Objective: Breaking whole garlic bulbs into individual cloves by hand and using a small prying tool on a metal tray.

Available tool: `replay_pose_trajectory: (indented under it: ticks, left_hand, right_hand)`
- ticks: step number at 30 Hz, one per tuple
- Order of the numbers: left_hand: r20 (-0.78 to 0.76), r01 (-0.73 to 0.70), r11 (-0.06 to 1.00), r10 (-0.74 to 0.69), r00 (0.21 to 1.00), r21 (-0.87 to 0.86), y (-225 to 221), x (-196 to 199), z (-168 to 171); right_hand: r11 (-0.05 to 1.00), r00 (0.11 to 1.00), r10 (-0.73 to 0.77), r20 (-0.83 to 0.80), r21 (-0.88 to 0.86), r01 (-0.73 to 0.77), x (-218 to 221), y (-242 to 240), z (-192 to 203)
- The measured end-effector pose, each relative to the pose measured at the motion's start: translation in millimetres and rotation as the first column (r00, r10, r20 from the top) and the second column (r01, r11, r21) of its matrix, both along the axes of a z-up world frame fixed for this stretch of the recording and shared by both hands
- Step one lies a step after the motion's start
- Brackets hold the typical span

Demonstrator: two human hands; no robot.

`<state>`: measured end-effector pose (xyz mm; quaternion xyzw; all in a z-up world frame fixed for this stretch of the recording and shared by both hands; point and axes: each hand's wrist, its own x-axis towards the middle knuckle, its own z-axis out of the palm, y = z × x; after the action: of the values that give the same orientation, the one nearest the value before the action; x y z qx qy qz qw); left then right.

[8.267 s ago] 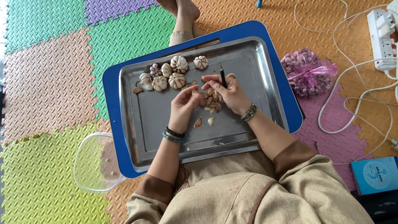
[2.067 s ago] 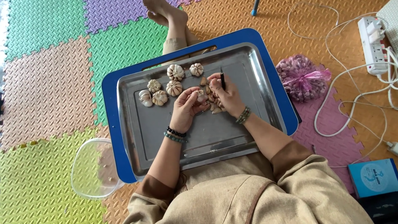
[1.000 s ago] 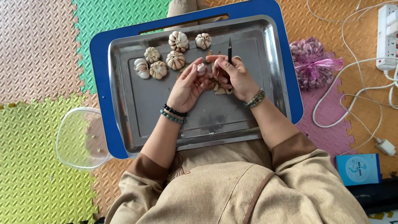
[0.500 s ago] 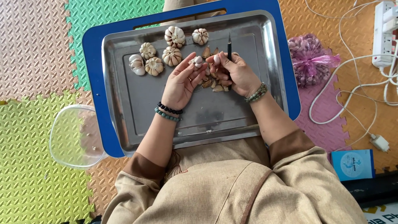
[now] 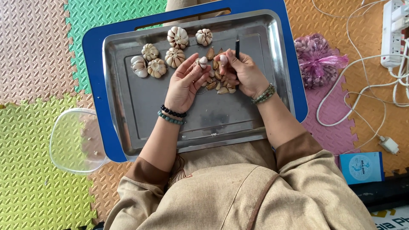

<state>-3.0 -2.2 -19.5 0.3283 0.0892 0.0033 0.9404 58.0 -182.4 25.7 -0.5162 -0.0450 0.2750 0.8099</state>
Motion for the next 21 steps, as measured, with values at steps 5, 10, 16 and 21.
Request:
replay_pose_trajectory:
  ticks: [5, 10, 16, 21]
  left_hand:
    - [0.063, -0.071, 0.991, 0.064, 0.996, 0.115, -0.9, 0.6, -3.4]
    - [0.101, -0.100, 0.973, 0.080, 0.992, 0.209, -4.6, -0.3, -4.3]
    - [0.030, -0.061, 0.961, 0.055, 0.998, 0.271, -10.5, -0.5, -4.4]
    - [-0.059, 0.046, 0.986, -0.037, 0.998, 0.162, -7.7, -3.0, 12.7]
  right_hand:
    - [0.966, 0.957, -0.109, 0.270, -0.197, 0.166, 8.2, 1.6, -12.6]
    - [0.927, 0.873, -0.078, 0.481, -0.287, 0.240, 2.8, 1.7, -8.8]
    - [0.941, 0.790, 0.069, 0.609, -0.302, 0.151, -0.1, 4.6, -13.0]
    - [0.928, 0.766, 0.094, 0.636, -0.335, 0.165, 0.1, 3.9, -12.2]
